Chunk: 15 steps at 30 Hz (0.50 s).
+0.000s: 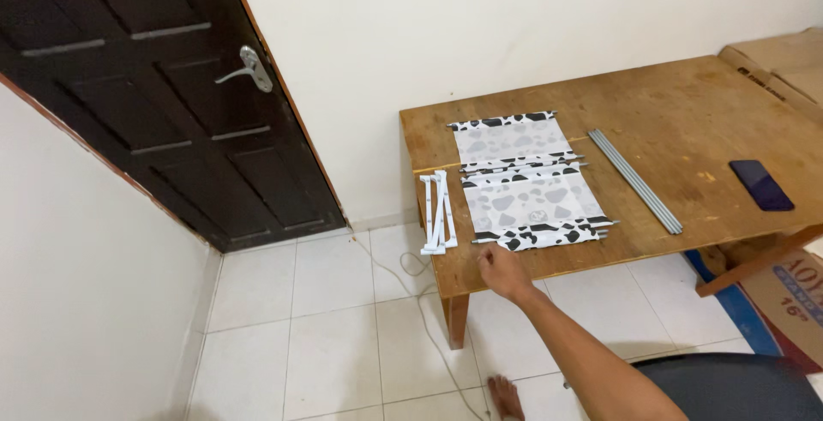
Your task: The person assembles a small fabric storage unit by inserting metal rods into the sleeves of a patterned fabric cover. They then attach white plastic corner pieces to the frame and stand the unit upright to complete the assembly.
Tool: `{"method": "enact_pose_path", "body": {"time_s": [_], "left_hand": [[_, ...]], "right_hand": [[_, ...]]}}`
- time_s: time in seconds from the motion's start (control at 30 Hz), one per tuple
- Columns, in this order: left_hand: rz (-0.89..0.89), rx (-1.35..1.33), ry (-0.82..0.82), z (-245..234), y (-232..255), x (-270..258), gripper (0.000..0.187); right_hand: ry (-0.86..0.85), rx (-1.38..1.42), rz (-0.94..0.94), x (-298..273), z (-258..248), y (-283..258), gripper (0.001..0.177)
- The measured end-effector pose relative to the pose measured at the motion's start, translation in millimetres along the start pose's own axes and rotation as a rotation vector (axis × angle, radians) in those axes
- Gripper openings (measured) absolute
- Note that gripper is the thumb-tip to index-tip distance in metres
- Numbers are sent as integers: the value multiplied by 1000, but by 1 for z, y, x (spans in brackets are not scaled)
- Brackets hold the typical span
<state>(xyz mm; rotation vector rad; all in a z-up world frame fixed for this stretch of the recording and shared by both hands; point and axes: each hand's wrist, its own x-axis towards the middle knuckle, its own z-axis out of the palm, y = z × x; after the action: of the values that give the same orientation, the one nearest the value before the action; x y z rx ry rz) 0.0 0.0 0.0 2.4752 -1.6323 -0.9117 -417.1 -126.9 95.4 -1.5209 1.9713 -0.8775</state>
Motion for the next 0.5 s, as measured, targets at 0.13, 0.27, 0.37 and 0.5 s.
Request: {"method": "enact_pose_path", "body": {"time_s": [0.13,0.27,0.37,0.5], "left_hand": [[213,-147,109,43,84,2,31],[467,-215,212,38,250,46,30],[495,-212,206,26,359,65,33],[525,-159,206,24,438,75,33]], "right_hand": [[-61,-53,-28,39,-28,23,18],[-62,-97,-158,90,-60,49,18],[-70,-178,-242,118,-81,74,19],[-121,-218,-305,152,-101,111,22]]}}
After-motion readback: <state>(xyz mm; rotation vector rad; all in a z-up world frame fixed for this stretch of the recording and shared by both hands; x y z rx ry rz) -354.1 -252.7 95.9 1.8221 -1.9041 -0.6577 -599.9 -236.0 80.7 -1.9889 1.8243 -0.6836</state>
